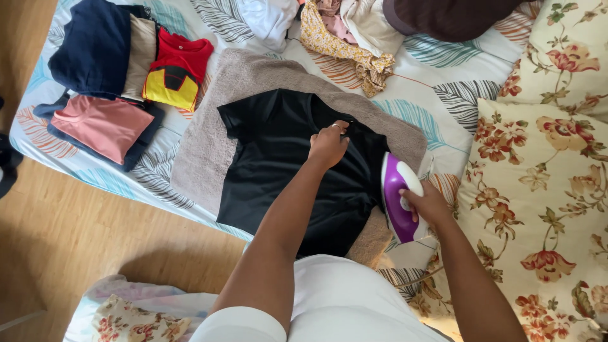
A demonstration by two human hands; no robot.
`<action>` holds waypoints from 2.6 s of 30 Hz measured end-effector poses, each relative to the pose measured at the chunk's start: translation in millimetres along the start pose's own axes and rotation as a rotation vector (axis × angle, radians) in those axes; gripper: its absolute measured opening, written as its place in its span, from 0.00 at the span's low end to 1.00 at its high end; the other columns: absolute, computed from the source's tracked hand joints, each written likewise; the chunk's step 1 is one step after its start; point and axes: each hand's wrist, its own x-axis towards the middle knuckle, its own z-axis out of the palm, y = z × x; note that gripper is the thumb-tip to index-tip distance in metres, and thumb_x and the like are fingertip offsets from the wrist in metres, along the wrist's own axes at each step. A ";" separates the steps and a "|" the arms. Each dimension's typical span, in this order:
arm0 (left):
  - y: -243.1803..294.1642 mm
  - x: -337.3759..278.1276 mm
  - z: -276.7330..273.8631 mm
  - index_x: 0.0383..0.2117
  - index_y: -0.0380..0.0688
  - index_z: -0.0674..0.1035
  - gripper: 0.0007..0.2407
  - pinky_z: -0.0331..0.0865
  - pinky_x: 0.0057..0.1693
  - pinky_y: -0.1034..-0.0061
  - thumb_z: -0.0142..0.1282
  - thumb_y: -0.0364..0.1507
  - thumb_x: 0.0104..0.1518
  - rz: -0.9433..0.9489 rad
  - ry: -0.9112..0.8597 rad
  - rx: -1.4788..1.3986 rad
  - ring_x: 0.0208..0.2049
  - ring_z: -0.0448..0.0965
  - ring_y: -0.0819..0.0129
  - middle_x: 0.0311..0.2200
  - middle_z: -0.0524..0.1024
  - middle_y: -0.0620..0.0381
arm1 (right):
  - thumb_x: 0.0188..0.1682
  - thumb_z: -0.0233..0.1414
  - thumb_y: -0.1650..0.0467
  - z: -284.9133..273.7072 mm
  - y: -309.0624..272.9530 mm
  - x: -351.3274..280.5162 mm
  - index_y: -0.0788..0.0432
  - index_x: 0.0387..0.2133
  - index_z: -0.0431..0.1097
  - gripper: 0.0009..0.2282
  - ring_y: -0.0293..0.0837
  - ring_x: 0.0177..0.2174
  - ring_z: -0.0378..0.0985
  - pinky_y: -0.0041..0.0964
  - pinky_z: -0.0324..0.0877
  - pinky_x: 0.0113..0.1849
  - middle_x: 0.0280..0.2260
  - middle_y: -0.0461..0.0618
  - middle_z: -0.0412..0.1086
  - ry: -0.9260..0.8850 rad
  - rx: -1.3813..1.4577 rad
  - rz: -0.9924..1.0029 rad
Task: The person irons a black t-shirt laid out on a towel on a bed. They use a purple iron to smooth the fabric, folding the shirt in half and then into quarters while ironing the creases. The person finishes by placing the ironed shirt on a stack of other folded clothes.
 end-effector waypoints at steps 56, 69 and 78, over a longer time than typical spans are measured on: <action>-298.6 -4.1 -116.6 0.65 0.39 0.58 0.22 0.71 0.61 0.50 0.48 0.31 0.67 -0.403 0.011 -0.828 0.62 0.69 0.40 0.60 0.66 0.34 | 0.47 0.58 0.65 317.8 -290.3 60.8 0.67 0.42 0.70 0.17 0.48 0.11 0.74 0.40 0.74 0.20 0.14 0.57 0.69 -0.218 -0.375 -0.082; -301.7 -1.5 -98.2 0.57 0.38 0.67 0.14 0.70 0.61 0.51 0.47 0.26 0.65 -0.439 0.234 -0.857 0.60 0.72 0.40 0.56 0.74 0.34 | 0.49 0.58 0.60 265.1 -218.6 139.9 0.63 0.38 0.67 0.18 0.48 0.11 0.76 0.39 0.74 0.19 0.14 0.53 0.70 0.192 -0.105 0.031; -323.2 8.8 -86.8 0.58 0.40 0.66 0.15 0.76 0.52 0.54 0.47 0.28 0.67 -0.400 0.227 -0.862 0.53 0.78 0.42 0.54 0.75 0.36 | 0.52 0.56 0.66 217.5 -230.5 63.5 0.70 0.40 0.65 0.15 0.45 0.09 0.67 0.37 0.67 0.12 0.13 0.53 0.61 0.018 0.234 -0.025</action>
